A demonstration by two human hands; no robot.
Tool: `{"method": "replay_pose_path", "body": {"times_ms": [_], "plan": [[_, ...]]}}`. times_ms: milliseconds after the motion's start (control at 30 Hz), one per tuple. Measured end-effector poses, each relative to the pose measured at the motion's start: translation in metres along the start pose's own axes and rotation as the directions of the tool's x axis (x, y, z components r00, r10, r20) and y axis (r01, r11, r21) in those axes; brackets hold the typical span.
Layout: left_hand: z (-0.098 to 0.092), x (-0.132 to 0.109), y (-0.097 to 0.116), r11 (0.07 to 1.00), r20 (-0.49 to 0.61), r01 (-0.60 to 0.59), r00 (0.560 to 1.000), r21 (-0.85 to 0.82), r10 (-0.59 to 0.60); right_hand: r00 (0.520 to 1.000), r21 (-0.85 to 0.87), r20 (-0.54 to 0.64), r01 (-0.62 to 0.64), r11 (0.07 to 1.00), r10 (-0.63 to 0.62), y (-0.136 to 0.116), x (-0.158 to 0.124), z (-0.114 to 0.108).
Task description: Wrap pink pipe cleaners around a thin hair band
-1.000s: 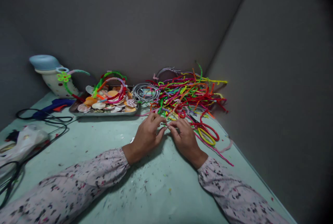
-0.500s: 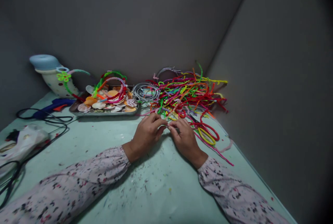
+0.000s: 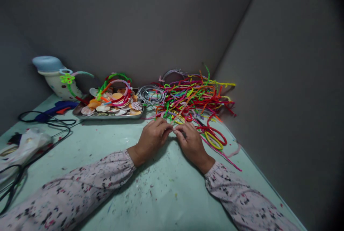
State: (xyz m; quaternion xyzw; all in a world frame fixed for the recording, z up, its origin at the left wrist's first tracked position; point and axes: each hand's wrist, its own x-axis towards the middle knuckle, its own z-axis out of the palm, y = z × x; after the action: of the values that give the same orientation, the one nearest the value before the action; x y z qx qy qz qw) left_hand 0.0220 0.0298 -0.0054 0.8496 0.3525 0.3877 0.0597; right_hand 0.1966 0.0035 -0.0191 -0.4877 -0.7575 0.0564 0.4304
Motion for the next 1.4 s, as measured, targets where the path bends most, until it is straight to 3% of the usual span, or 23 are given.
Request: {"method": "replay_pose_path", "body": {"times_ms": [167,467,667,967,1200,1400], "plan": [[-0.0001,0.0002,0.0031,0.994,0.095,0.109,0.99,-0.012,-0.107,1.0,-0.028,0.018,0.023,0.999,-0.023,0.0002,-0.0006,0.0],[0.0004,0.0022,0.0063,0.941,0.2,0.328,0.931,-0.089,-0.306,0.996,-0.106,0.047,0.08,0.991,-0.075,0.0003,-0.0015,0.0017],[0.001,0.003,0.0078,0.913,0.187,0.373,0.921,-0.164,-0.342,0.997,-0.121,0.046,0.07,0.99,-0.065,0.0015,-0.0016,0.0019],[0.0031,0.0007,0.0055,0.934,0.203,0.341,0.927,-0.112,-0.314,0.998,-0.151,0.038,0.055,0.987,-0.049,0.0019,-0.0005,0.0021],[0.0024,0.0016,0.0061,0.92,0.248,0.392,0.894,-0.031,-0.372,0.995,-0.178,0.083,0.068,0.982,-0.054,-0.0005,-0.0012,0.0006],[0.0035,0.0026,0.0043,0.807,0.315,0.548,0.823,-0.22,-0.473,0.995,-0.181,0.087,0.071,0.981,-0.056,-0.0013,-0.0001,-0.0006]]}}
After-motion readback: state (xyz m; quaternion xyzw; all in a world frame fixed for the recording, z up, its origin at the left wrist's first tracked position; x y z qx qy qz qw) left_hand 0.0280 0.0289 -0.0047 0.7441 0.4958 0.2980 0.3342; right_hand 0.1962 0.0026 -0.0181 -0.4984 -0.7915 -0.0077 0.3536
